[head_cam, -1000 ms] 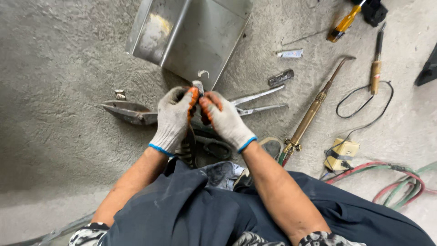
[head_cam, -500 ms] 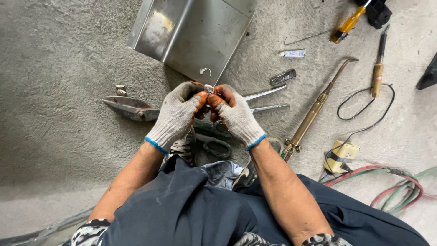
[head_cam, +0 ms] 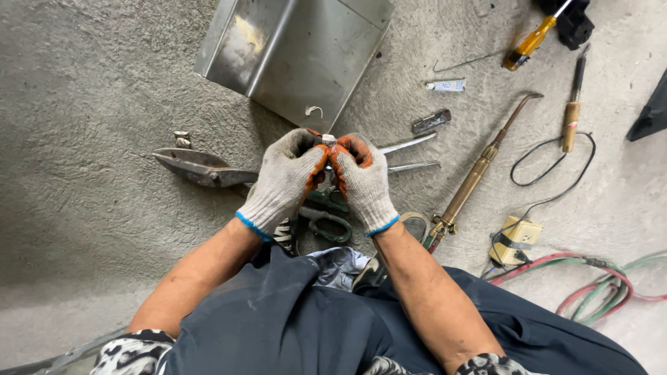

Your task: The person picks up a metal box and places it on the floor. They then use pliers to manipulate a small metal piece and attach it to the box. The person continues to adjust and secure the piece using various tools.

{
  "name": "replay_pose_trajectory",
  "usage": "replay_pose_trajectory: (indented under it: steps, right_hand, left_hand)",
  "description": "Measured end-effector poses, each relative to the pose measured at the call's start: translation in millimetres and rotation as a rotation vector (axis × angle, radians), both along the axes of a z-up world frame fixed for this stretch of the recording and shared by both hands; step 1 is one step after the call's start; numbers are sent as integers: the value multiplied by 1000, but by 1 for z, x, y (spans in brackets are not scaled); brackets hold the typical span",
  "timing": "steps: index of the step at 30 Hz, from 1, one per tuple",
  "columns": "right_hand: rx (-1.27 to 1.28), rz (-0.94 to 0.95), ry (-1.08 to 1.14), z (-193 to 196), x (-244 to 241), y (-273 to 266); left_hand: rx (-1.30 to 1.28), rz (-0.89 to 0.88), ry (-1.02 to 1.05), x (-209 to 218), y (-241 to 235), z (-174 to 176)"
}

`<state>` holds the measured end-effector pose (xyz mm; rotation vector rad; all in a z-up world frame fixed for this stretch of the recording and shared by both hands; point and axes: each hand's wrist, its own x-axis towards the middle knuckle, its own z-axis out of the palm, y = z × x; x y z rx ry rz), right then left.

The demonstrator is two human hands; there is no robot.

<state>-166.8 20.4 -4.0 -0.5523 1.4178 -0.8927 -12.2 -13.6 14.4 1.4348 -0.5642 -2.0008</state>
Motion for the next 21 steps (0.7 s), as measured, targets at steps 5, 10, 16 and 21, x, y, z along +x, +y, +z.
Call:
replay_pose_trajectory:
  steps: [5,10,16,21]
  right_hand:
    - [85,-259,-83,-21,25,-9]
    - [67,-353,-266,-53,52,5]
    - [129,-473,-512,-63,68,18]
    - [412,-442,-531,-53,68,26]
  left_hand:
    - [27,71,-163,-1,-17,-5]
    - [58,52,-201,18,-22,-8]
    - [103,65,-194,27,-14,-17]
    - [-256,-115,-617,27,-15,-13]
